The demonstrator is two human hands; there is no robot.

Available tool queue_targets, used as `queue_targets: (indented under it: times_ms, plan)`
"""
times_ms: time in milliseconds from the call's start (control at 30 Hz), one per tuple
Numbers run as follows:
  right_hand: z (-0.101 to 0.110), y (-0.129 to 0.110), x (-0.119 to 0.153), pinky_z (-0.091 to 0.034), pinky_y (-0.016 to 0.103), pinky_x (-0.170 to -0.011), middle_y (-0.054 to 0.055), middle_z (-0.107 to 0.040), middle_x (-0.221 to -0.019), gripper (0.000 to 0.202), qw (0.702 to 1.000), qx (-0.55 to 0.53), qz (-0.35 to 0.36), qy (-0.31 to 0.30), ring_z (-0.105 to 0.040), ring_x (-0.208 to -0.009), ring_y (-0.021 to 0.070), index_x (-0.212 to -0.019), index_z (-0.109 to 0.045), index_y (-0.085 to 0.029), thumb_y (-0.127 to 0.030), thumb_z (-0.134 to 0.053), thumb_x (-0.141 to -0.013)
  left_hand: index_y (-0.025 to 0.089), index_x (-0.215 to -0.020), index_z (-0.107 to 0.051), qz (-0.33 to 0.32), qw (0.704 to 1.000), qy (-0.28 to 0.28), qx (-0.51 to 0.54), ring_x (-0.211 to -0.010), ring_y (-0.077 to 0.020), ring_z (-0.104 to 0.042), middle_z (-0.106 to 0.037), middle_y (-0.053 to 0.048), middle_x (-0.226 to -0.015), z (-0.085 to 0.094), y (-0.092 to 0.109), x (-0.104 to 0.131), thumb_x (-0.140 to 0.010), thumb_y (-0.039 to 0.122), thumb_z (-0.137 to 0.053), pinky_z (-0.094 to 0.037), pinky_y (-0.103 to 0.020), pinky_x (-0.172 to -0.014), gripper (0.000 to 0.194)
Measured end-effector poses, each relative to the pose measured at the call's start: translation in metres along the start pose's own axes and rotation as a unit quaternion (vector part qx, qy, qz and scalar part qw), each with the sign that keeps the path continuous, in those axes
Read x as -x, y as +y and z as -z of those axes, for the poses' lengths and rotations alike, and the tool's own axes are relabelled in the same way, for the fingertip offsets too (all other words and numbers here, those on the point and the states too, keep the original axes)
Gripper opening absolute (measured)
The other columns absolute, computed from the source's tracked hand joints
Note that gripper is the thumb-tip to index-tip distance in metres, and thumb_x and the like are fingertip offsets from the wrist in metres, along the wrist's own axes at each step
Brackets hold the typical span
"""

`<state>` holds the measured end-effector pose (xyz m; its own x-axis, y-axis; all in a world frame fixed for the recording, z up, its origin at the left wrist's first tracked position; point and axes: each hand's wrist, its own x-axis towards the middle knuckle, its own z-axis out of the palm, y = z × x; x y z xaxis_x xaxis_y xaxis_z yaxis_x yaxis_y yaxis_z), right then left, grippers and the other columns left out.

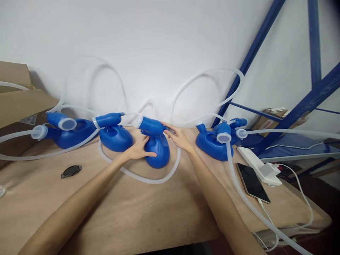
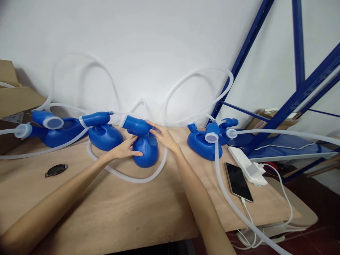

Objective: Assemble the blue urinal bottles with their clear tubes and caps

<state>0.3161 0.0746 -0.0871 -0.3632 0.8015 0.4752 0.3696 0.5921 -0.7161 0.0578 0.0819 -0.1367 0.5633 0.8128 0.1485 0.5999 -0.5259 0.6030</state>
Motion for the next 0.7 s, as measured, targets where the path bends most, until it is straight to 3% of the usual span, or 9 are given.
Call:
queue_targets:
  times_ms: [100,200,333,400,500,600,700]
  plan:
    - [-0.022,0.005,-0.005,-0.041,0.045,-0.123,-0.001,-0.053,-0.160,0.052,0.999,0.027,0.036,-0.016,-0.051,-0.147,0.0261,-0.155,-0.054,-0.031,-0.037,-0.046,-0.103,0.015,-0.166,-0.030,-0.003,1.000,-0.010,-0.010,-0.161,-0.0386,-0.017,-0.017,-0.015,-0.175,-0.001,0.001,0.002,-0.076,0.083,-0.067,-0.021,-0.047,-0.132,0.118]
    - [-0.021,0.011,-0.009,-0.034,0.045,-0.128,-0.001,-0.055,-0.158,0.050,0.995,0.053,0.077,-0.028,-0.050,-0.148,0.0244,-0.153,-0.055,-0.031,-0.033,-0.045,-0.104,0.019,-0.165,-0.032,0.024,0.998,-0.017,-0.053,-0.158,-0.0407,-0.026,-0.021,-0.013,-0.175,0.001,0.007,0.006,-0.079,0.086,-0.061,-0.026,-0.051,-0.129,0.113]
    - [0.011,0.013,-0.007,-0.048,0.044,-0.117,0.001,-0.059,-0.155,0.048,0.989,0.085,0.104,-0.057,-0.063,-0.134,0.0259,-0.151,-0.058,-0.031,-0.032,-0.048,-0.104,0.022,-0.168,-0.025,0.082,0.987,-0.029,-0.132,-0.155,-0.0453,-0.032,-0.017,-0.013,-0.175,0.004,0.013,0.009,-0.080,0.090,-0.051,-0.036,-0.059,-0.121,0.114]
    - [0.027,0.012,-0.003,-0.056,0.043,-0.105,0.003,-0.062,-0.152,0.048,0.989,0.100,0.083,-0.074,-0.073,-0.110,0.0237,-0.151,-0.058,-0.031,-0.032,-0.049,-0.104,0.020,-0.169,-0.021,0.081,0.984,-0.029,-0.158,-0.156,-0.0451,-0.029,-0.011,-0.014,-0.176,0.004,0.013,0.008,-0.080,0.092,-0.047,-0.037,-0.059,-0.120,0.117]
    - [0.041,0.009,0.001,-0.060,0.041,-0.094,0.005,-0.066,-0.147,0.049,0.988,0.108,0.057,-0.094,-0.072,-0.082,0.0178,-0.152,-0.056,-0.031,-0.034,-0.051,-0.104,0.020,-0.169,-0.020,0.072,0.983,-0.024,-0.166,-0.156,-0.0447,-0.030,-0.008,-0.014,-0.176,0.002,0.012,0.008,-0.080,0.092,-0.045,-0.038,-0.055,-0.119,0.117]
    - [0.048,0.004,0.001,-0.060,0.039,-0.090,0.006,-0.069,-0.142,0.048,0.986,0.105,0.048,-0.117,-0.070,-0.082,0.0180,-0.150,-0.059,-0.030,-0.036,-0.052,-0.103,0.024,-0.170,-0.017,0.083,0.983,-0.020,-0.161,-0.155,-0.0457,-0.032,-0.013,-0.013,-0.175,0.000,0.011,0.007,-0.081,0.092,-0.046,-0.038,-0.056,-0.118,0.116]
    - [0.052,-0.001,0.001,-0.060,0.041,-0.093,0.005,-0.068,-0.144,0.049,0.986,0.100,0.024,-0.134,-0.072,-0.096,0.0218,-0.149,-0.060,-0.031,-0.037,-0.053,-0.101,0.027,-0.170,-0.016,0.097,0.984,-0.021,-0.145,-0.155,-0.0475,-0.030,-0.013,-0.013,-0.175,0.000,0.009,0.005,-0.080,0.091,-0.050,-0.035,-0.062,-0.119,0.115]
